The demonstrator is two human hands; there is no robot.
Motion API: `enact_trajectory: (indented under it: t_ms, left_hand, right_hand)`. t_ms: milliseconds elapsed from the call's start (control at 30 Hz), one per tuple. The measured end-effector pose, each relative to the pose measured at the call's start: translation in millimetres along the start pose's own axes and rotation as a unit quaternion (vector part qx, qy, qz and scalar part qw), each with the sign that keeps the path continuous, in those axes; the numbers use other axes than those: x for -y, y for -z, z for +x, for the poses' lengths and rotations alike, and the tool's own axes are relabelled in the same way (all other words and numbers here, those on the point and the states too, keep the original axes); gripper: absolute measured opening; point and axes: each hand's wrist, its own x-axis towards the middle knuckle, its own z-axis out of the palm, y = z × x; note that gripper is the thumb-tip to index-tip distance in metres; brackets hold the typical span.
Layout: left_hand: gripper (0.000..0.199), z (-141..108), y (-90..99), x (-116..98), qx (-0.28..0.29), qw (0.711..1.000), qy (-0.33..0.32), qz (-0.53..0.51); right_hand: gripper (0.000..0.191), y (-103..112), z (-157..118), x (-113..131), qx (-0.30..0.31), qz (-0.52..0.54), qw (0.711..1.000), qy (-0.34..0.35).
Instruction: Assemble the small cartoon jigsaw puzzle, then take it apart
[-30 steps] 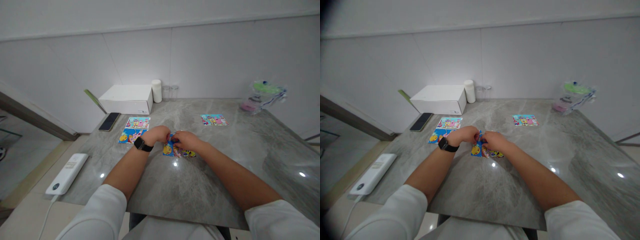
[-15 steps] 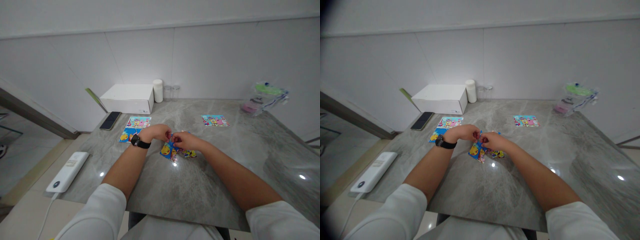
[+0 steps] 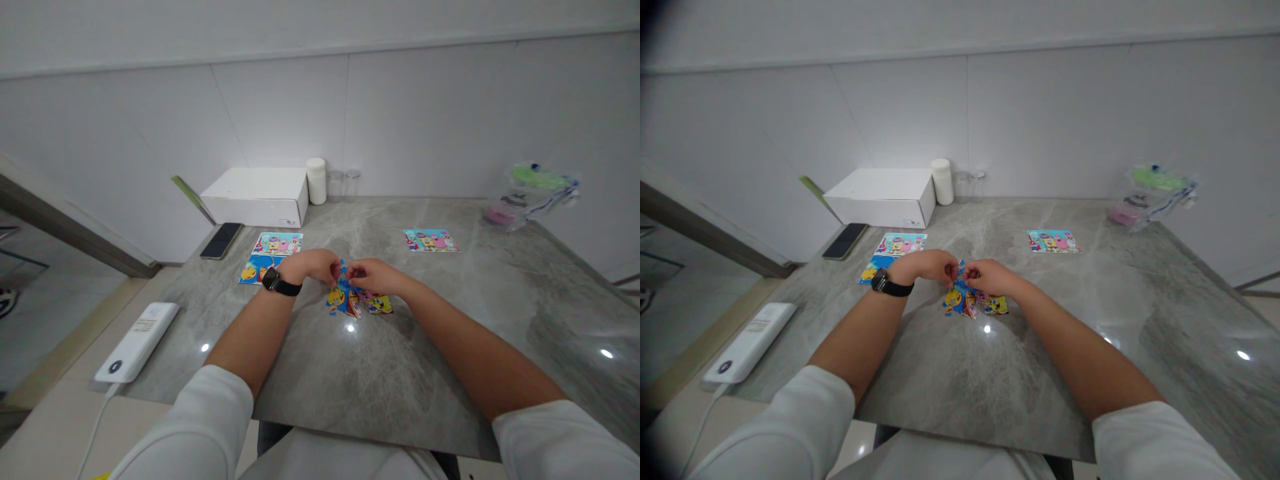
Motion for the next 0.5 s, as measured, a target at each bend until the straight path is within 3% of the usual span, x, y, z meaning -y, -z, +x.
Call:
enact_trajectory:
  t_ms: [100,267,500]
  left_hand:
    - [0.027,0.3,1.1,-2.4,-0.018,1.000,-0.011,0.018]
    - [0.013,2.0,-0.5,-5.2,-0.011,1.000,-0.026,0.012]
    - [0.017,2.6,-1.3,-4.6,-0.013,0.999,-0.025,0.030]
  right_hand:
    - [0.013,1.5,-0.2,1.1,0.005,0.011,1.000,0.004]
    - [0.013,-0.1,2.0,-1.5,-0.002,0.047,0.999,0.013]
    - [0.014,1.5,1.3,-1.2,-0.014,-0.011,1.000,-0.018]
